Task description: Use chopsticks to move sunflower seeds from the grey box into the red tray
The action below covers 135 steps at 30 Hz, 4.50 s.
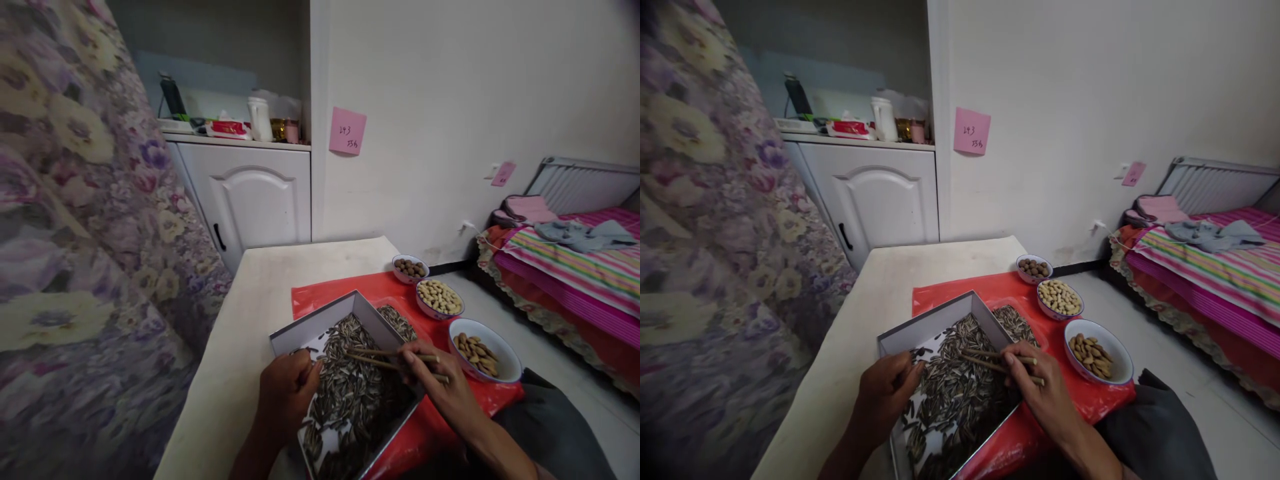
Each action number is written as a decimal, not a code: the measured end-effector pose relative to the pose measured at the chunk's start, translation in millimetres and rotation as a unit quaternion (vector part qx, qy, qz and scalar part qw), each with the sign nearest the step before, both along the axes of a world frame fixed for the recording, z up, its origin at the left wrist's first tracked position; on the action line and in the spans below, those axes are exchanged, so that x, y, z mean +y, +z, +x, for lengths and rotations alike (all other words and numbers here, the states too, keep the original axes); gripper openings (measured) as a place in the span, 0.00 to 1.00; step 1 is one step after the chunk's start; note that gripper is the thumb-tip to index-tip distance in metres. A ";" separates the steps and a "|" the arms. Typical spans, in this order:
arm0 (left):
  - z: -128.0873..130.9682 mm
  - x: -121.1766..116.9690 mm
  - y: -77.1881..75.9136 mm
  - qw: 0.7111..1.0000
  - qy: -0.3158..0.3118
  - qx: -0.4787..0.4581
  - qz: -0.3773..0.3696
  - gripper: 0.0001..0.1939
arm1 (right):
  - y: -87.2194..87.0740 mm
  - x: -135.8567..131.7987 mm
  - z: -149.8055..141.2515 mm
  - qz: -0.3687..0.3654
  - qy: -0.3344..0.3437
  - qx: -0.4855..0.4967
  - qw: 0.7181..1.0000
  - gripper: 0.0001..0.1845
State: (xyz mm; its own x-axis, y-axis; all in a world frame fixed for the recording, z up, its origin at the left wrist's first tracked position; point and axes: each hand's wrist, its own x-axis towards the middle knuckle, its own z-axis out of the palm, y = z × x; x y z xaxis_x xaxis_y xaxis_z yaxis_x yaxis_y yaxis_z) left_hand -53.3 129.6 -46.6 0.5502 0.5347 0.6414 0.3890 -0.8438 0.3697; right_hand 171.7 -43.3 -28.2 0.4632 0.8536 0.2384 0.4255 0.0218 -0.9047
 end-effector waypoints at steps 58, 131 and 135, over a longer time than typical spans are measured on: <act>-0.7 0.1 0.1 0.999 0.000 -0.005 -0.054 0.20 | 31.3 -34.6 22.7 0.049 -0.108 0.074 0.990 0.17; -0.4 -1.3 1.0 0.999 -0.006 0.012 -0.036 0.21 | 29.6 -33.3 5.7 -0.042 0.023 -0.019 0.999 0.18; 0.1 -0.9 1.2 0.999 -0.005 0.011 -0.035 0.21 | 33.6 -37.2 9.5 -0.028 0.007 0.016 0.999 0.19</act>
State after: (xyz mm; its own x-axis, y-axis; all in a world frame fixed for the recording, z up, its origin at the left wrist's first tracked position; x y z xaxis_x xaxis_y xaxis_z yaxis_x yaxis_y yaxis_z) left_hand -53.2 128.7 -45.5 0.5700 0.5724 0.5894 0.3894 -0.8199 0.4196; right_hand 181.1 -80.4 5.4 0.4579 0.8714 0.1760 0.3963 -0.0229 -0.9178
